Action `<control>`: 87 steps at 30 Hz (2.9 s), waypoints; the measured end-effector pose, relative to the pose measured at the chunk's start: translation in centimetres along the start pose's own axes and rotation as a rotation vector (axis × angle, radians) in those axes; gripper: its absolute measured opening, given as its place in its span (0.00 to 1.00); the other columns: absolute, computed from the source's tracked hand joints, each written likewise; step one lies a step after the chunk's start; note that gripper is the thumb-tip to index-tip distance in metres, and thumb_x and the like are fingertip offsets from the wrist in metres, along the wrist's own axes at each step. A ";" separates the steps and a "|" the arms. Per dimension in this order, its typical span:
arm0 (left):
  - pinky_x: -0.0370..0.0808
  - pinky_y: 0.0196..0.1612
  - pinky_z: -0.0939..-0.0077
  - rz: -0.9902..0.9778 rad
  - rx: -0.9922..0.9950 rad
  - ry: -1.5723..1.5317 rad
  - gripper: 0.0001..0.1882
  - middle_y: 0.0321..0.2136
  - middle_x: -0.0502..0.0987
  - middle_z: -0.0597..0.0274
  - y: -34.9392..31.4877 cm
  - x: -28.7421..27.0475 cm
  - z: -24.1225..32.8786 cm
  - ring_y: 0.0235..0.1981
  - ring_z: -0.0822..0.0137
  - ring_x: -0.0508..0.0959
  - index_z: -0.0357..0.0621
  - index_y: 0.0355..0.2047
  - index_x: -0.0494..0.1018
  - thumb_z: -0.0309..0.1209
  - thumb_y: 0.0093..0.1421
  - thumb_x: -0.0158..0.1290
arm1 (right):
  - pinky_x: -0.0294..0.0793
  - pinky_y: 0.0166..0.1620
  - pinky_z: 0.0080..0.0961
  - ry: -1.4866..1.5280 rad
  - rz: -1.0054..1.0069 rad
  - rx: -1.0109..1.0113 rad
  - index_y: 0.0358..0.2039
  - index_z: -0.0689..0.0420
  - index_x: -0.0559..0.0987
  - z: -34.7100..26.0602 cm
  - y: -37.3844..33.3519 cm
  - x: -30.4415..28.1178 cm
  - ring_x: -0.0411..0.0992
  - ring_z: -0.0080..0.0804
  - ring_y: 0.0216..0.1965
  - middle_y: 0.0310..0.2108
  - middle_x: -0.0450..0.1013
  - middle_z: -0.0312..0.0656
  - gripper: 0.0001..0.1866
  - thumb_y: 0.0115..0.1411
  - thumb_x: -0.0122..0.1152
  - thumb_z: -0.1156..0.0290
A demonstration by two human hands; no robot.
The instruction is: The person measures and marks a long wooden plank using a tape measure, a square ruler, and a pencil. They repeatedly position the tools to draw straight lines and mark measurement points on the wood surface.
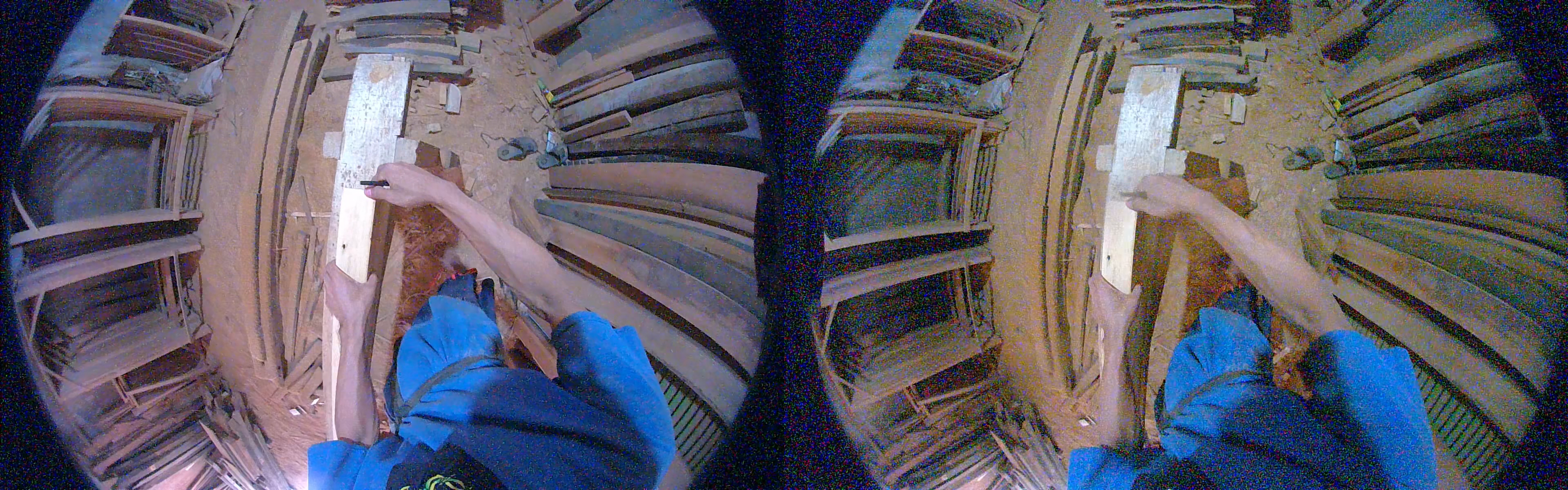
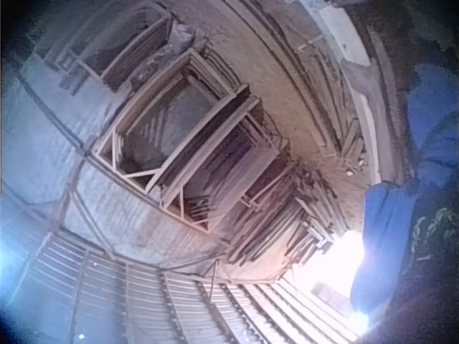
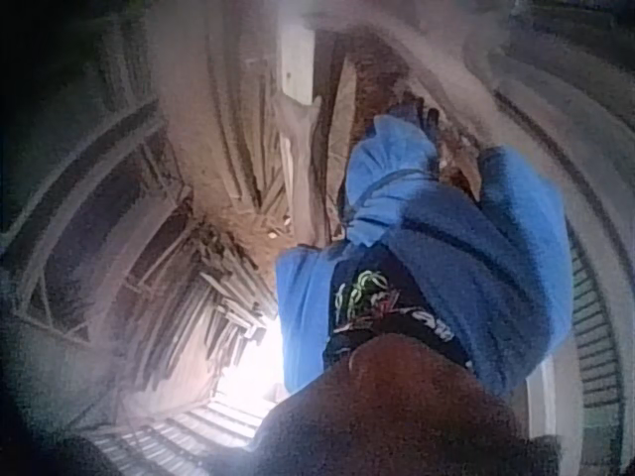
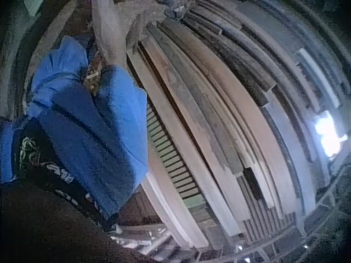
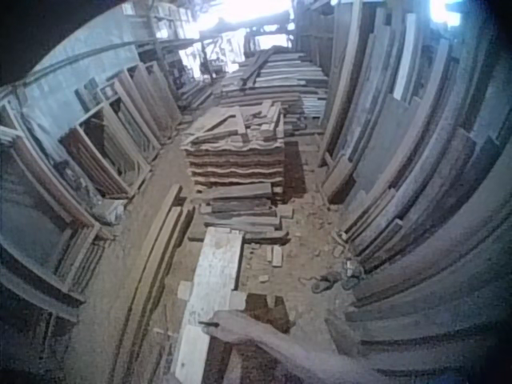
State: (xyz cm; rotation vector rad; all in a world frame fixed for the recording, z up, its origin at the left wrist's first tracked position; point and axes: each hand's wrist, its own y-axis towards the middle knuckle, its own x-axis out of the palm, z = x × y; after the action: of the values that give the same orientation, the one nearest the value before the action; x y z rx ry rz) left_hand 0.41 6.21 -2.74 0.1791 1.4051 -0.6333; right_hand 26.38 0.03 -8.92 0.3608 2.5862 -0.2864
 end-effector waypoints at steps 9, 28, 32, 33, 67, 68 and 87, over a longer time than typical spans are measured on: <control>0.75 0.54 0.49 0.020 0.021 -0.045 0.40 0.49 0.72 0.42 -0.2 0.5 0.0 0.51 0.40 0.76 0.35 0.52 0.67 0.37 0.42 0.74 | 0.76 0.48 0.49 -0.014 0.185 0.117 0.38 0.65 0.82 0.1 -1.0 2.4 0.76 0.61 0.44 0.38 0.77 0.59 0.25 0.69 0.57 0.50; 0.61 0.68 0.63 -0.624 -0.158 -0.592 0.44 0.63 0.69 0.44 7.4 -0.8 -2.6 0.64 0.55 0.68 0.33 0.66 0.65 0.63 0.68 0.47 | 0.72 0.54 0.43 0.634 0.691 0.692 0.51 0.67 0.76 -1.8 -4.2 21.1 0.76 0.46 0.48 0.43 0.77 0.56 0.19 0.70 0.52 0.64; 0.51 0.74 0.63 -0.648 -0.256 -0.790 0.51 0.72 0.58 0.42 8.3 -0.3 -4.1 0.73 0.55 0.58 0.33 0.73 0.55 0.68 0.68 0.42 | 0.74 0.50 0.41 0.913 0.642 0.794 0.48 0.65 0.78 -1.3 -4.5 20.5 0.77 0.42 0.44 0.41 0.77 0.53 0.18 0.71 0.52 0.62; 0.51 0.74 0.62 -0.650 -0.255 -0.814 0.51 0.72 0.58 0.43 8.5 -0.1 -4.3 0.74 0.55 0.57 0.33 0.73 0.55 0.67 0.68 0.43 | 0.74 0.48 0.42 0.931 0.605 0.829 0.47 0.64 0.79 -1.0 -4.4 20.5 0.77 0.43 0.42 0.39 0.78 0.52 0.18 0.71 0.52 0.62; 0.60 0.69 0.67 -0.738 0.001 -1.008 0.32 0.59 0.75 0.55 8.6 1.7 -5.5 0.62 0.66 0.70 0.35 0.62 0.71 0.51 0.70 0.54 | 0.69 0.57 0.42 0.663 0.736 0.715 0.44 0.68 0.79 -4.6 -5.5 21.2 0.73 0.54 0.51 0.47 0.75 0.58 0.21 0.71 0.54 0.58; 0.63 0.65 0.69 -0.702 0.015 -0.965 0.28 0.54 0.77 0.58 8.4 1.2 -5.1 0.57 0.68 0.72 0.36 0.58 0.74 0.49 0.70 0.54 | 0.69 0.58 0.42 0.641 0.758 0.697 0.44 0.67 0.79 -4.8 -5.6 21.4 0.72 0.53 0.52 0.47 0.75 0.58 0.21 0.71 0.54 0.57; 0.71 0.53 0.68 -0.263 0.200 -0.605 0.19 0.43 0.78 0.54 7.1 0.1 -1.9 0.46 0.64 0.76 0.35 0.53 0.79 0.38 0.72 0.52 | 0.66 0.65 0.39 0.519 0.842 0.463 0.55 0.75 0.75 -9.3 -6.7 17.4 0.67 0.52 0.60 0.56 0.68 0.58 0.31 0.65 0.65 0.57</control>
State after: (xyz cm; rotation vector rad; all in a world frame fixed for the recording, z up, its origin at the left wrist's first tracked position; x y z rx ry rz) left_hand 2.38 12.94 -4.94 -0.0437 0.7846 -0.9537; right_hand 5.55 -0.28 -9.09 1.8180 2.5202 -0.5203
